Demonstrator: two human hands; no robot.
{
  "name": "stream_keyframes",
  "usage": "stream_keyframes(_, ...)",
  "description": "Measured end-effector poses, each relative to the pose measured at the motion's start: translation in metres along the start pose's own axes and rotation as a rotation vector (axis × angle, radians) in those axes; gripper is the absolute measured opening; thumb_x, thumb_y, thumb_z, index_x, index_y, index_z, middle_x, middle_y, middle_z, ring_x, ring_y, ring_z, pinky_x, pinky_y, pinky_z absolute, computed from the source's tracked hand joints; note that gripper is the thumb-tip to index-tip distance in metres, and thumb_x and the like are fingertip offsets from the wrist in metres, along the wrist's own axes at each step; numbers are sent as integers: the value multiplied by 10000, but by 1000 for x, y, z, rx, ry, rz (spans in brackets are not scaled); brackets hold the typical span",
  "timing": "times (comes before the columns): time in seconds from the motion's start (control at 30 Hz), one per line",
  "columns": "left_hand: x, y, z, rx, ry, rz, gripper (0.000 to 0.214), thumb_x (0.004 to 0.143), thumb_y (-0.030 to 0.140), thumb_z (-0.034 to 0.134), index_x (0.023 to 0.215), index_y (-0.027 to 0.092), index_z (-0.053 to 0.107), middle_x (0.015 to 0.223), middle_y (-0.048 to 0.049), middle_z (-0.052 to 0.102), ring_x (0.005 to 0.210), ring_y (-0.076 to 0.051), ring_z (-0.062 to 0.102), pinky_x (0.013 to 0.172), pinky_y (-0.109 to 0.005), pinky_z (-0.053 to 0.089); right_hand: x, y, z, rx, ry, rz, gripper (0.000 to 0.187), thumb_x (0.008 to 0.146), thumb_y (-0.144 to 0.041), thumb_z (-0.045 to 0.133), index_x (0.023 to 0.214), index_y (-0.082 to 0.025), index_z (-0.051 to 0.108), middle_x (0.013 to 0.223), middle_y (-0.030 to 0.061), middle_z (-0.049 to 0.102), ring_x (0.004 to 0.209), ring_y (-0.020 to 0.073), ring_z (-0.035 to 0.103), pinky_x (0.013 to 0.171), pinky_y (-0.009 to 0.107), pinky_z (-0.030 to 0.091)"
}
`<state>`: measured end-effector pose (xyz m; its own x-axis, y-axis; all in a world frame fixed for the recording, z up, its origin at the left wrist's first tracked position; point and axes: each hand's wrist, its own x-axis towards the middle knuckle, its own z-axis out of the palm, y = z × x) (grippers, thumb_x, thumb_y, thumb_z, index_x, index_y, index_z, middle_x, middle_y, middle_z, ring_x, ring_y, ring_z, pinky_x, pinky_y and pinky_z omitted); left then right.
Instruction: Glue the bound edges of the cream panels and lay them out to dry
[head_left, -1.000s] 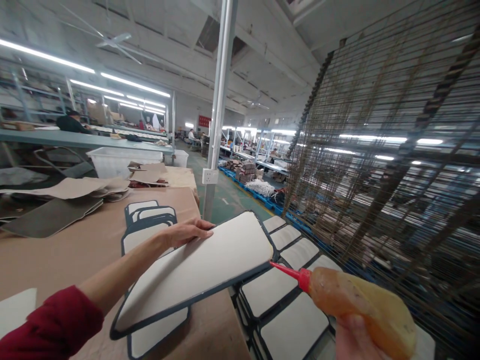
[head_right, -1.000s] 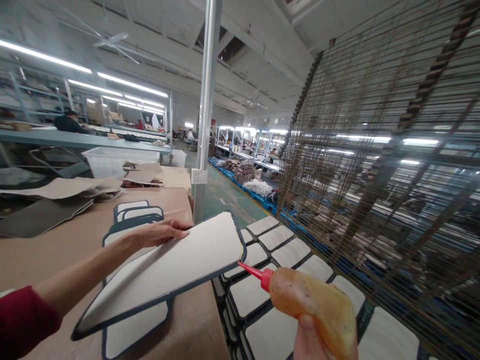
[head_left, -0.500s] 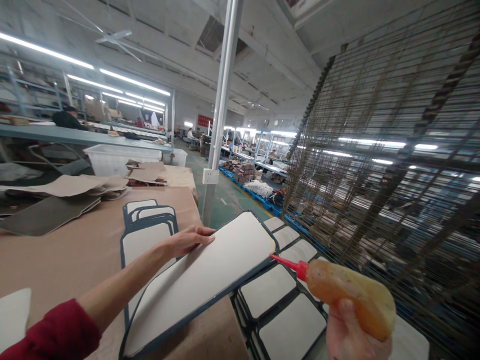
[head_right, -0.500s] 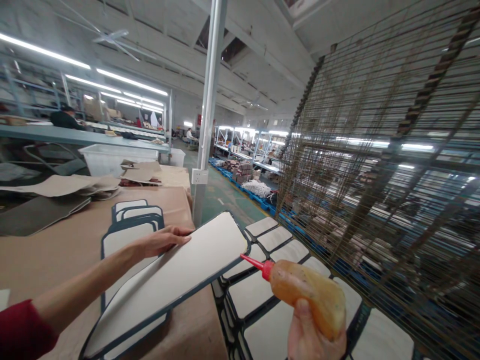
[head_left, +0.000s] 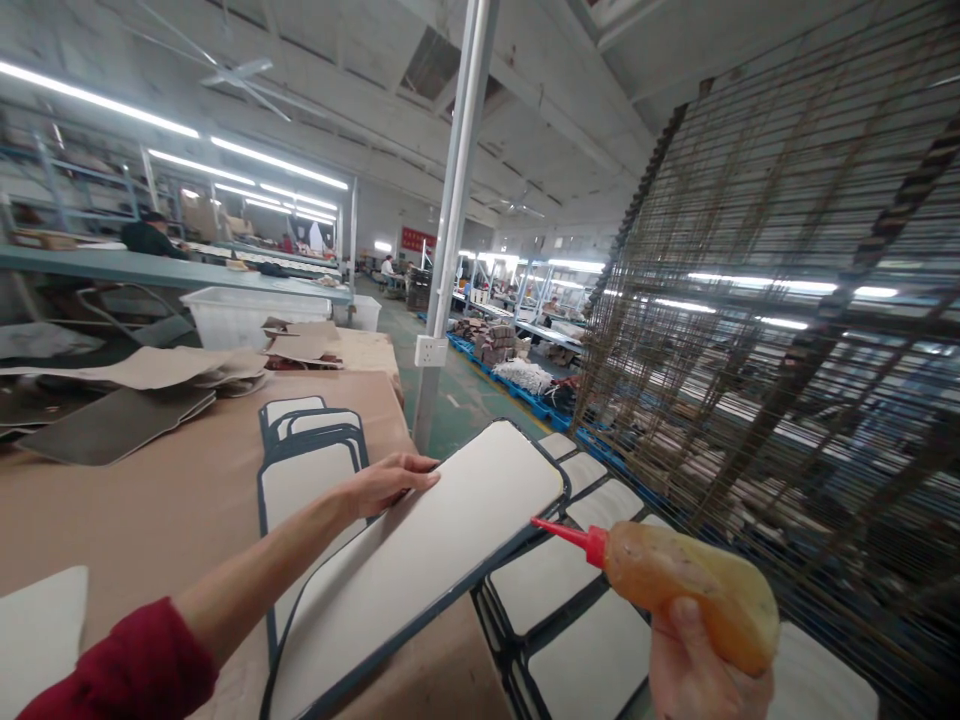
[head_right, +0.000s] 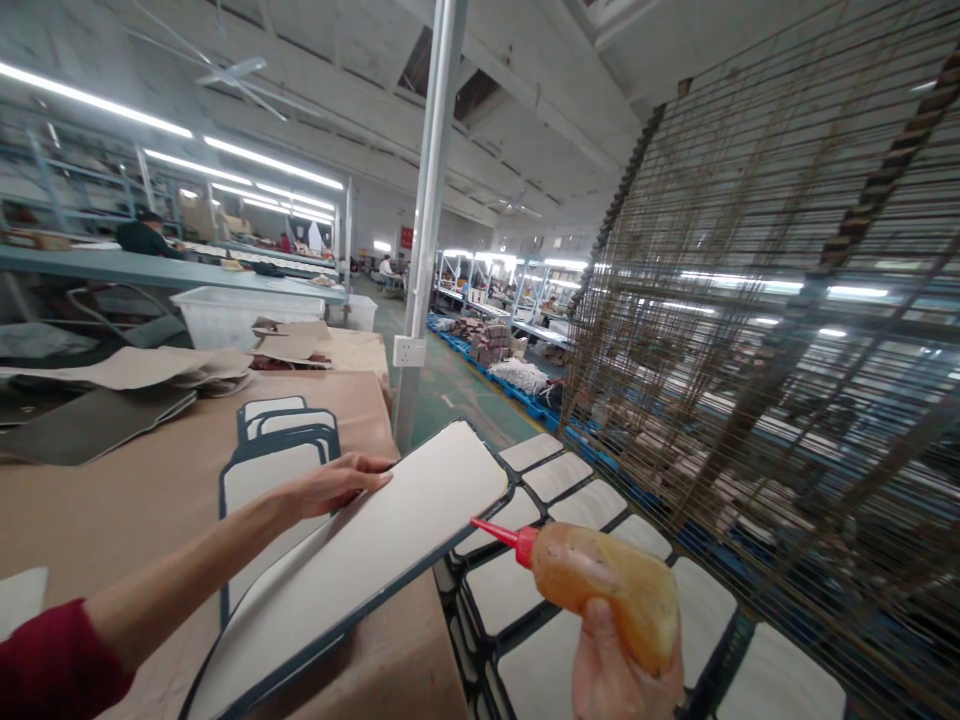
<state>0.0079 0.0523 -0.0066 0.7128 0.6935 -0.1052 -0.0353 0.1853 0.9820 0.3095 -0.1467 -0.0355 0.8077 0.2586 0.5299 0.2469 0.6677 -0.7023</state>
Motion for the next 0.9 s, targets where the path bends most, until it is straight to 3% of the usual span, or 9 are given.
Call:
stream_keyframes(0.1, -2, 2, 1, 3, 15, -1, 592, 589, 514, 987, 1016, 133, 836, 875, -98, 836, 715, -191, 750, 633, -222, 548, -5, -9, 13, 108, 66, 99, 464, 585, -331, 988, 971, -246, 746, 1015, 21, 684, 978, 243, 654, 987, 447, 584)
stream_keyframes(0.27, -1, 2, 3, 0, 28, -1, 596, 579, 532, 986, 1002, 139, 839, 866, -86, 834, 717, -190, 744, 654, -236, 549, -12, -15, 22, 149, 119, 201, 580, 457, -353, 1035, 948, -230, 752, 998, 5, 684, 973, 224, 643, 935, 373, 589)
stream_keyframes(0.4, 1, 1, 4, -12, 33, 0, 623, 571, 549, 987, 1005, 130, 835, 851, -90, 831, 710, -186, 745, 657, -235, 556, -13, -14, 22, 141, 70, 173, 516, 507, -327, 1022, 928, -242, 736, 1029, -16, 690, 1008, 201, 630, 972, 360, 556)
stream_keyframes(0.6, 4, 0, 6, -37, 22, -1, 594, 581, 532, 989, 978, 121, 828, 835, -100, 828, 689, -187, 748, 637, -233, 559, -15, -17, 26, 136, 83, 169, 542, 481, -357, 1011, 938, -225, 752, 945, -9, 710, 913, 198, 643, 771, 305, 579)
stream_keyframes(0.9, 12, -2, 11, -31, 55, -2, 581, 554, 544, 992, 933, 136, 824, 805, -89, 822, 703, -207, 754, 632, -248, 553, -15, -7, 13, 125, 9, 105, 499, 579, -322, 992, 1008, -242, 750, 999, -6, 709, 905, 180, 648, 725, 269, 600)
